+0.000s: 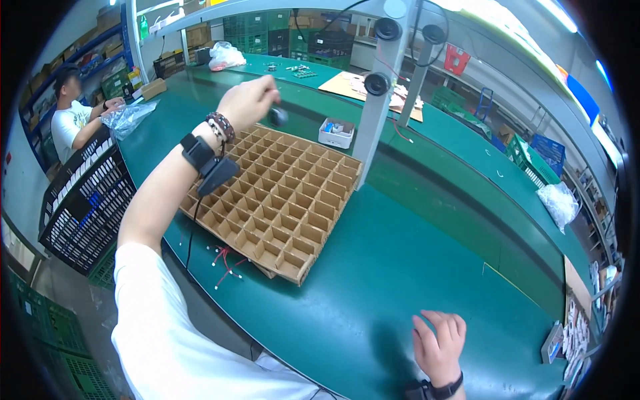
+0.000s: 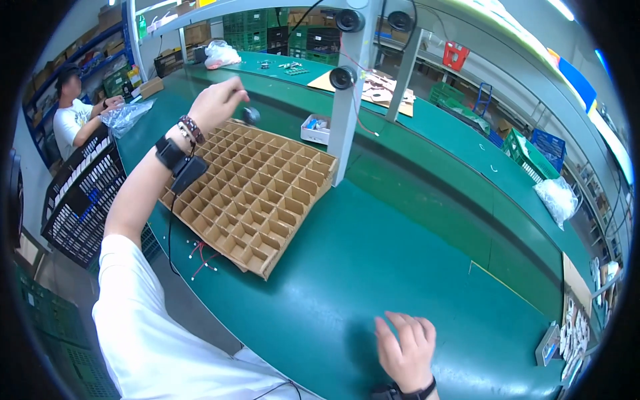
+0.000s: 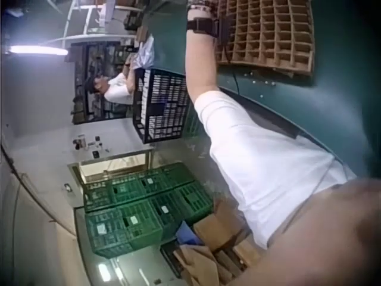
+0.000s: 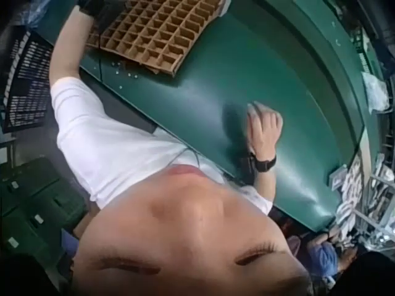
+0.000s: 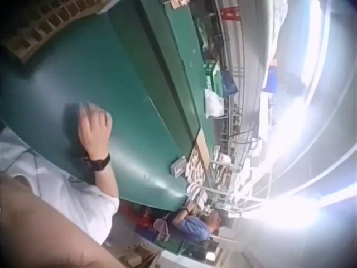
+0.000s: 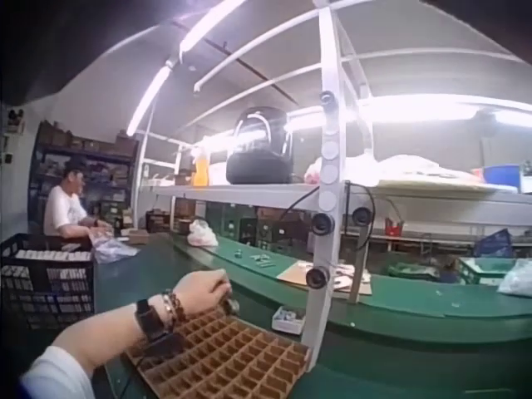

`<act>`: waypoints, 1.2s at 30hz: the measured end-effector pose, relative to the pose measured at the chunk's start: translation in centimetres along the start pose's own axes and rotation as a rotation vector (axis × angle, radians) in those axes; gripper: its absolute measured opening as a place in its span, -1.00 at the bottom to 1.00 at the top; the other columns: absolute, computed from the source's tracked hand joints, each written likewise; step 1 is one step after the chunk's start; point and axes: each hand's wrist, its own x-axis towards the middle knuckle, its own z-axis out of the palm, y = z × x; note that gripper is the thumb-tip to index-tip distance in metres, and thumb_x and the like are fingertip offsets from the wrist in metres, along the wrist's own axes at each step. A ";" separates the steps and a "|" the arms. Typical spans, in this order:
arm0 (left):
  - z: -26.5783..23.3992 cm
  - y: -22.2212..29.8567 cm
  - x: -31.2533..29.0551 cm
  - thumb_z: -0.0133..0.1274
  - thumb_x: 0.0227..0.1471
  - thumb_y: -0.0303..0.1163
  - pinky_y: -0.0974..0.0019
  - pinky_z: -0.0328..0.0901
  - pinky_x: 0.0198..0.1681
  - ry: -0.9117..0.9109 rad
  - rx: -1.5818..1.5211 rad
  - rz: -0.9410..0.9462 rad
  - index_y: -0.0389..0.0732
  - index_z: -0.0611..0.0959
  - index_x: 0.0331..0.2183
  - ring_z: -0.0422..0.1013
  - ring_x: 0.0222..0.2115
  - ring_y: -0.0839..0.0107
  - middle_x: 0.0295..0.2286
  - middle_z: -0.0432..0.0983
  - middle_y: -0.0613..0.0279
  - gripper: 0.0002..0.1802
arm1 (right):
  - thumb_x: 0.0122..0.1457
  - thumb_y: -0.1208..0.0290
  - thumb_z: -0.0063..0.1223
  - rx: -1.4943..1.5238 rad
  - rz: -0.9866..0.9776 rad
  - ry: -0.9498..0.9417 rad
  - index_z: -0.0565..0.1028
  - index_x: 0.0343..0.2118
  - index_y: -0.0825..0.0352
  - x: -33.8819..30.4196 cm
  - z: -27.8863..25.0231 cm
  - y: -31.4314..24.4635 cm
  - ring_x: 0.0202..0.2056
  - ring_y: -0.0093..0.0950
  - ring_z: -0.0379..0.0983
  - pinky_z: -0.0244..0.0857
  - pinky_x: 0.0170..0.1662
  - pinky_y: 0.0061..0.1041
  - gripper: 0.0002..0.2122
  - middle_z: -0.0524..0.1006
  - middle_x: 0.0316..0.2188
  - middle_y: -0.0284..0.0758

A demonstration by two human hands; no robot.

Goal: The person places a speaker into a plastic housing, presses it into position, and connects its wire to a circuit board. After setting the housing aside, they repeat the process with a second speaker and housing before setting that aside as well.

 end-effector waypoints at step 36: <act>30.3 18.0 4.7 -0.13 0.00 -0.40 0.27 0.37 -0.34 -0.183 0.527 0.157 -0.11 0.64 -0.40 0.48 -0.33 0.26 -0.41 0.54 0.13 -0.77 | 0.09 0.49 0.02 1.962 0.786 0.490 0.26 -0.06 0.26 -4.4 7.9 11.7 -0.43 -0.57 0.21 0.14 -0.39 -0.64 -0.66 0.34 -0.21 -0.26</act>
